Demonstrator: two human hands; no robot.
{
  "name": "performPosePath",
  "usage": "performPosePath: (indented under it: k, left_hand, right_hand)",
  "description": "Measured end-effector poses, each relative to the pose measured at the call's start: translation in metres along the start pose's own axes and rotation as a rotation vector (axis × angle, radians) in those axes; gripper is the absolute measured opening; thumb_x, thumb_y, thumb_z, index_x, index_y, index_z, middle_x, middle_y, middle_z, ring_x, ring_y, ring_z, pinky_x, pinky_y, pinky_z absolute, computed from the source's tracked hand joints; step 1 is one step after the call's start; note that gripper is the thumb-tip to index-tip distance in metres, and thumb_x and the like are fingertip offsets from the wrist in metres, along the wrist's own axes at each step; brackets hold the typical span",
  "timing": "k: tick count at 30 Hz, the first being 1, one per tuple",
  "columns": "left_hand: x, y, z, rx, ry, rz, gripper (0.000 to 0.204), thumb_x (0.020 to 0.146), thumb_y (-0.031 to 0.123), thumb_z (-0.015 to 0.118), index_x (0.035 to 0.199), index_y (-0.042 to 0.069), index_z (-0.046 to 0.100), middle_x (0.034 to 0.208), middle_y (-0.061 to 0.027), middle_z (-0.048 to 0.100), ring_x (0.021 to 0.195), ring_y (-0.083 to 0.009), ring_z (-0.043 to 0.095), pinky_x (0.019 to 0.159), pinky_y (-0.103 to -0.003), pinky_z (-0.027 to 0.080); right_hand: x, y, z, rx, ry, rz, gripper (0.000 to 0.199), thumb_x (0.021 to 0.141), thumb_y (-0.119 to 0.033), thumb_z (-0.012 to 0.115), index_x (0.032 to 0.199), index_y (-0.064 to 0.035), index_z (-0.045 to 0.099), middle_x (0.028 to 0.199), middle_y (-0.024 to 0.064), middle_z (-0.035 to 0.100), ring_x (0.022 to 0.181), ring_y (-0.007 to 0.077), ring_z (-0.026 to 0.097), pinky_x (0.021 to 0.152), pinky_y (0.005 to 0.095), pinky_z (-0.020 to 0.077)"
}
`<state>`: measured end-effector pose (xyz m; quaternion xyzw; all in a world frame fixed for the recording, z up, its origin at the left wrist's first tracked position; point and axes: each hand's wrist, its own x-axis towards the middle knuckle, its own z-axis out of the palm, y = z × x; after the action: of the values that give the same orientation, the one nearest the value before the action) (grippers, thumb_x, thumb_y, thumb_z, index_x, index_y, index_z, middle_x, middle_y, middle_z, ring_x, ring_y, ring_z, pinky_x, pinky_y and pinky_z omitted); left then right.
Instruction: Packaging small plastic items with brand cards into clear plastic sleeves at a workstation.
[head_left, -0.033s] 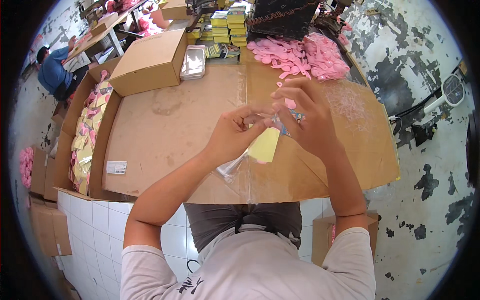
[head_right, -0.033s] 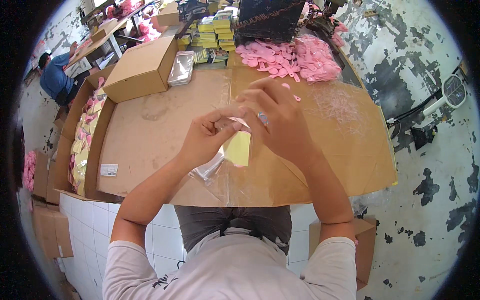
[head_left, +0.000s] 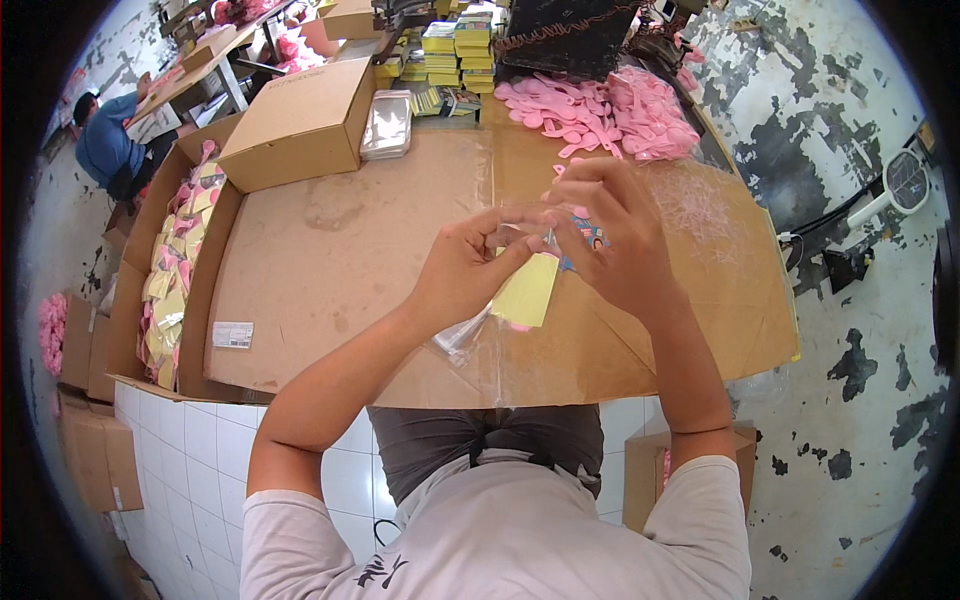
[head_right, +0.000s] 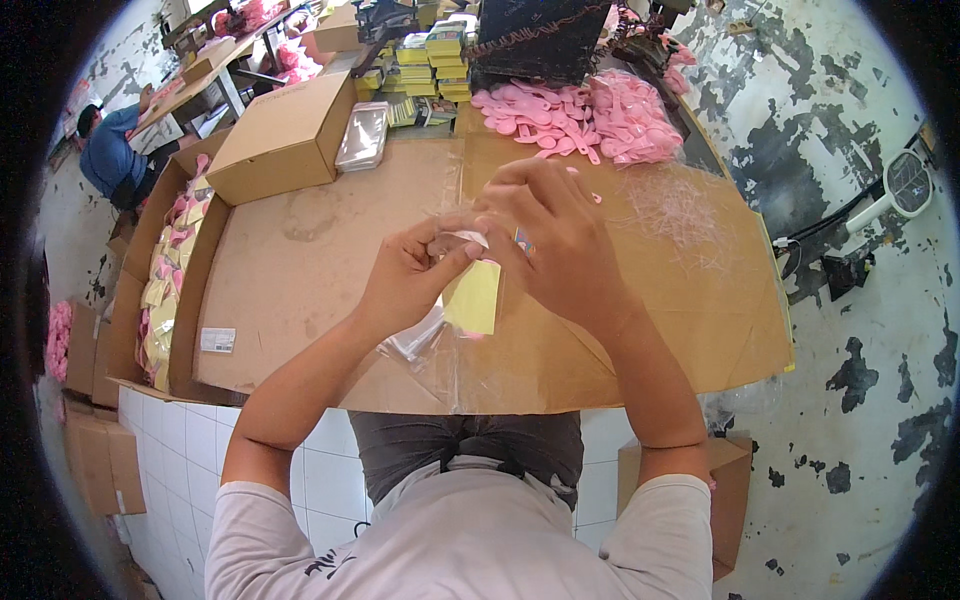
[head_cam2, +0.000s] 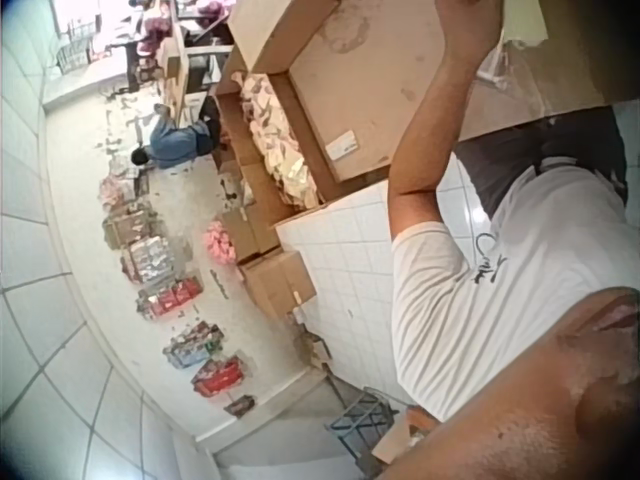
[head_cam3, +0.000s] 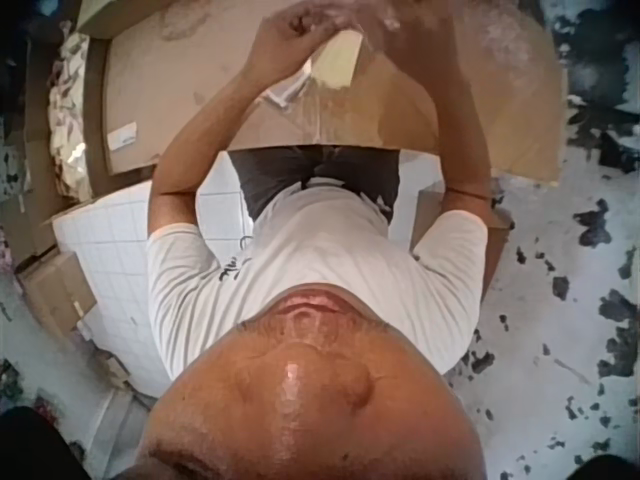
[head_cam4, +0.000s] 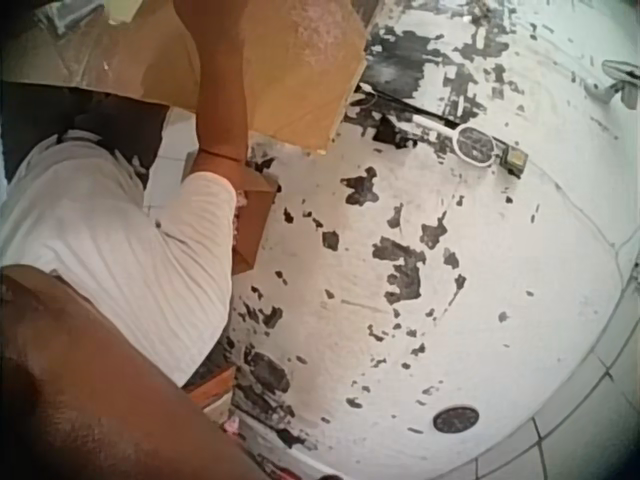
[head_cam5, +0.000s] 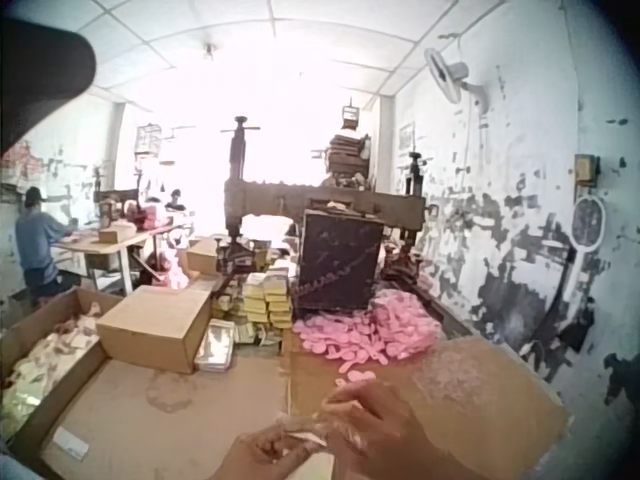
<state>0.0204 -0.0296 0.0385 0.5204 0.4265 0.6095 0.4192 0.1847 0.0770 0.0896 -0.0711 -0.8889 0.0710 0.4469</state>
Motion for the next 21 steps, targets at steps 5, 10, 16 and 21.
performPosePath:
  k: [5,10,16,21]
  left_hand:
    - [-0.003,-0.016,-0.004,0.274,0.098,0.111,0.035,0.094,0.003,0.069,0.129,-0.001,0.063,0.091,-0.0058,0.076,0.083,-0.0039,0.066,0.067,-0.023,0.051]
    - [-0.004,-0.009,-0.002,0.575,0.087,0.132,0.041,0.089,0.003,0.071,0.129,-0.002,0.062,0.087,-0.0117,0.077,0.077,-0.0043,0.066,0.062,-0.026,0.051]
    - [-0.003,-0.011,0.002,0.677,0.01,0.19,0.04,0.091,0.006,0.071,0.13,0.003,0.063,0.091,-0.0117,0.078,0.074,-0.005,0.067,0.063,-0.029,0.053]
    - [-0.002,-0.014,-0.005,0.181,0.007,-0.075,0.027,0.1,0.008,0.065,0.126,0.0,0.064,0.1,-0.0108,0.078,0.086,-0.0089,0.07,0.073,-0.027,0.057]
  right_hand:
    - [0.003,-0.011,0.008,-0.325,-0.073,-0.211,0.022,0.074,-0.012,0.076,0.095,-0.0084,0.067,0.101,0.004,0.061,0.104,0.0223,0.059,0.091,0.0379,0.0432]
    - [0.003,-0.008,0.015,-0.457,-0.103,-0.297,0.025,0.072,-0.017,0.073,0.092,-0.0061,0.064,0.098,0.0048,0.06,0.101,0.0229,0.059,0.088,0.0394,0.0431]
    - [0.006,0.027,0.005,-0.352,-0.111,-0.094,0.021,0.08,-0.016,0.069,0.098,-0.0079,0.06,0.093,0.0063,0.057,0.093,0.0222,0.058,0.084,0.0386,0.0433]
    - [-0.014,0.067,-0.061,0.812,-0.275,0.729,0.008,0.097,-0.015,0.058,0.101,-0.008,0.056,0.087,0.0026,0.058,0.082,0.0152,0.06,0.071,0.0313,0.0459]
